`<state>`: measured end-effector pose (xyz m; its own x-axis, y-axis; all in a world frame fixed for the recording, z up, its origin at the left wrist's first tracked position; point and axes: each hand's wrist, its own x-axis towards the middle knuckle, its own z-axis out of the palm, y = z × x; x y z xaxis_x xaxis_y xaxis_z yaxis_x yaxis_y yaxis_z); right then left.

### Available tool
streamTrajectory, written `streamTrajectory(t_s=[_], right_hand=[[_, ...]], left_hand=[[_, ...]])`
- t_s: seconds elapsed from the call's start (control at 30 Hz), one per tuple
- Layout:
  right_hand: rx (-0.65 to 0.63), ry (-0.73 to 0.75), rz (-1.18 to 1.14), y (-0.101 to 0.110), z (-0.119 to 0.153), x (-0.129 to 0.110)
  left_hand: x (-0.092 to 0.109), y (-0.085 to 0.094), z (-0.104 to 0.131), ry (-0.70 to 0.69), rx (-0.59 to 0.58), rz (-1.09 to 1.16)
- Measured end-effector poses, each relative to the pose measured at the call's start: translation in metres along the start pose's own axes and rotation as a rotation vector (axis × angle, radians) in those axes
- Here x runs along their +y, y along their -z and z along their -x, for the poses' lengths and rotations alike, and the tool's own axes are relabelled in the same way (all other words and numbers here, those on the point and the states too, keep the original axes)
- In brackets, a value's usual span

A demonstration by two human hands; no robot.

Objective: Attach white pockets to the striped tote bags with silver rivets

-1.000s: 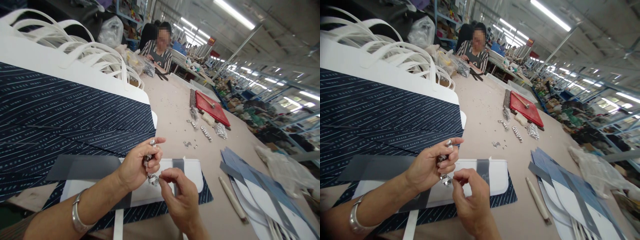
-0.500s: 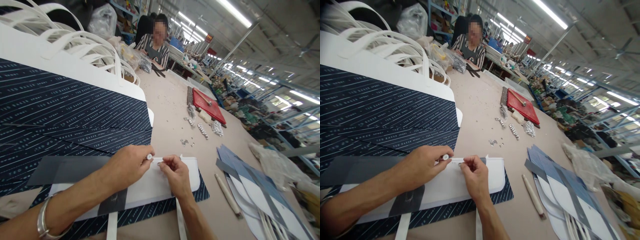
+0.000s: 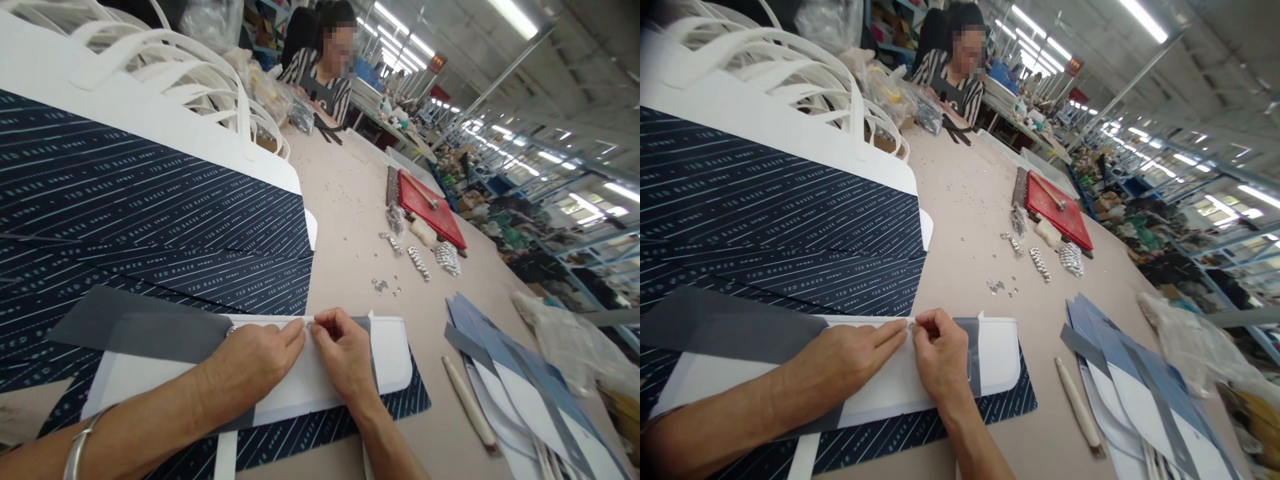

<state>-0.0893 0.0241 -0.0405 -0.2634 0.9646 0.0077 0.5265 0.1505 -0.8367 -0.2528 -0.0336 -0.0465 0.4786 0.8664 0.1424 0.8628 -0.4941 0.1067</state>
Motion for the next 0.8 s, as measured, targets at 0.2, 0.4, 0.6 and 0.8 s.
streamTrajectory(t_s=[0.2, 0.4, 0.6, 0.8], right_hand=[[-0.007, 0.038, 0.135, -0.001, -0.002, -0.003], [-0.048, 0.016, 0.237, 0.001, -0.005, -0.006], [-0.123, 0.004, 0.321, 0.001, -0.010, -0.010], [-0.062, -0.007, 0.108, 0.038, -0.008, 0.013]], left_hand=[[-0.001, -0.001, 0.000, -0.032, -0.009, -0.018], [0.000, 0.000, 0.002, -0.035, 0.001, -0.018], [-0.002, -0.002, 0.003, -0.017, -0.001, -0.007], [-0.003, -0.004, 0.004, 0.019, 0.101, 0.167]])
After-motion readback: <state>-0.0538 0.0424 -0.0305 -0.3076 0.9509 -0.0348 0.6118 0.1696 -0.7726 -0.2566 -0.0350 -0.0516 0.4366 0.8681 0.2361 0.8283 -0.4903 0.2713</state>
